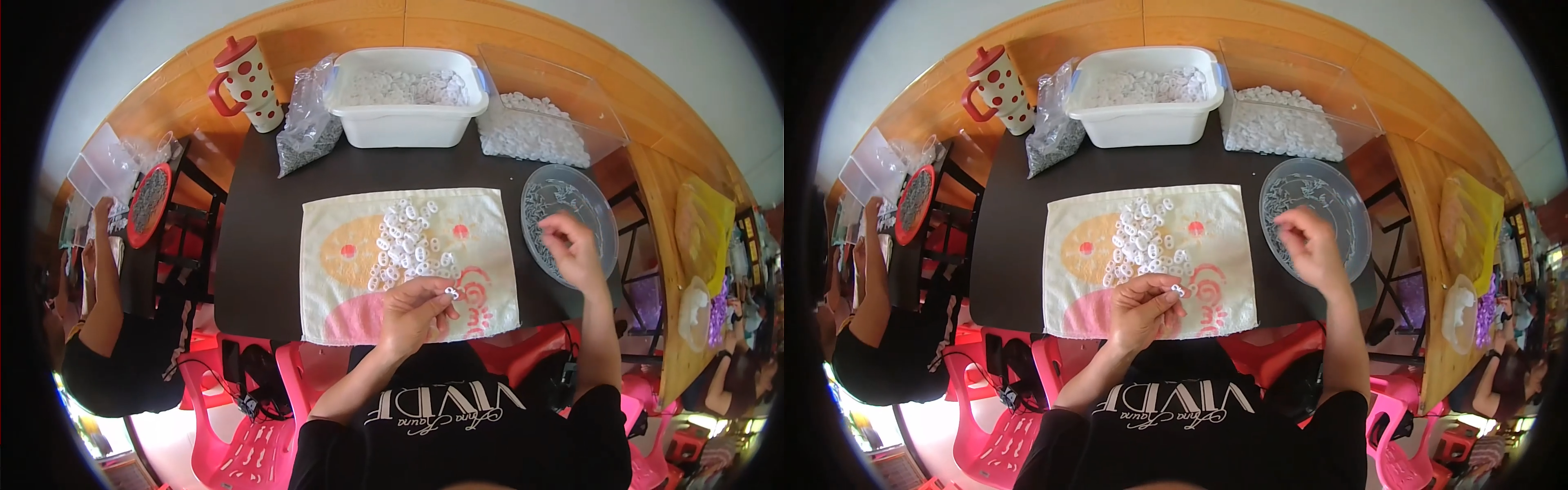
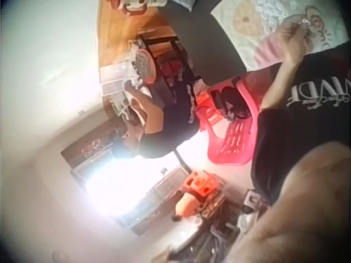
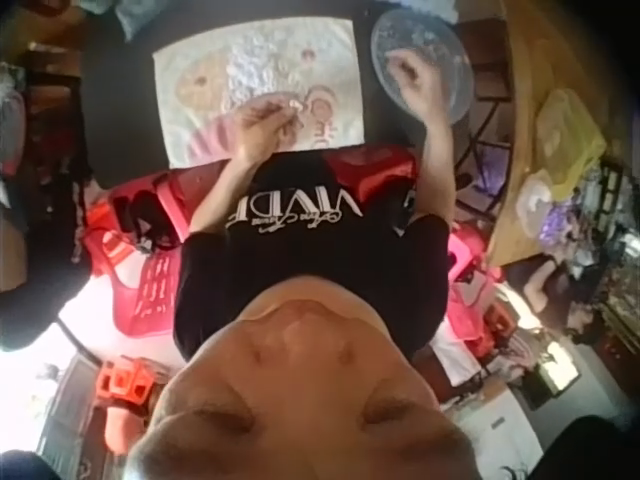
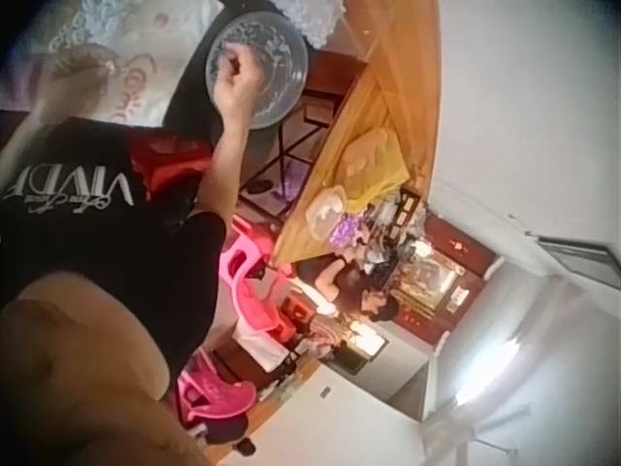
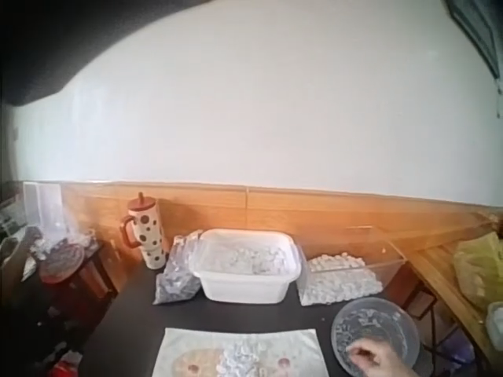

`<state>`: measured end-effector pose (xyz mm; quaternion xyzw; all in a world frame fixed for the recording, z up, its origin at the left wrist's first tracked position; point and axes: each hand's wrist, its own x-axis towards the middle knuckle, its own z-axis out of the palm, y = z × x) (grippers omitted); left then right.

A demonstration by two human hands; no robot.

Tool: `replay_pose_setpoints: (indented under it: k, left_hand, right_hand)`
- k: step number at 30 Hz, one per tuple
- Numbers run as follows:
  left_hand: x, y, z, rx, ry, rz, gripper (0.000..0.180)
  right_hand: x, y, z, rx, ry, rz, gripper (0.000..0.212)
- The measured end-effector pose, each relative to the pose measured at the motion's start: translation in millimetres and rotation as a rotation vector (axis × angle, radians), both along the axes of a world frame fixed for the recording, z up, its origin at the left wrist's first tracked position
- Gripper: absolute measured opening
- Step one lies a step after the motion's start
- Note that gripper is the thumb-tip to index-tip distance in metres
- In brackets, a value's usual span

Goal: Inserting small grey electronic components into white circular plastic rings by hand at a workbench.

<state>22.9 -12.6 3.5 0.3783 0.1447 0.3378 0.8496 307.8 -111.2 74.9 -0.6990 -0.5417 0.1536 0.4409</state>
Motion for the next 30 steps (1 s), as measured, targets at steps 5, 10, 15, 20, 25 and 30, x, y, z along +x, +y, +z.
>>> replay_pose_setpoints:
  k: [5, 10, 15, 20, 25, 30]
  left_hand:
    - [-3.2, 0.0, 0.3, 0.013, 0.004, 0.003, 0.020]
    - [-2.5, -1.2, 4.4, 0.022, 0.012, -0.012, 0.019]
    - [-3.4, -1.9, 1.3, 0.016, 0.008, -0.012, 0.019]
    - [-3.3, -2.5, 2.1, 0.047, 0.017, -0.001, 0.020]
    - [-3.2, -2.5, 2.2, 0.038, 0.008, -0.012, 0.020]
    - [-2.8, -3.3, 1.7, 0.004, 0.000, 0.007, 0.019]
  right_hand:
    - [-52.9, 15.9, 3.7, -0.005, 0.151, 0.218, 0.018]
    - [-64.7, 28.7, -15.6, 0.071, -0.319, 0.253, 0.011]
    - [-67.5, 29.7, -13.5, 0.061, -0.247, 0.202, 0.006]
    - [-65.5, 29.4, -15.6, -0.022, -0.072, 0.159, 0.004]
    - [-70.4, 28.8, -15.0, -0.032, 0.085, 0.120, 0.004]
    - [-94.7, 22.4, -5.3, -0.022, 0.326, 0.180, 0.003]
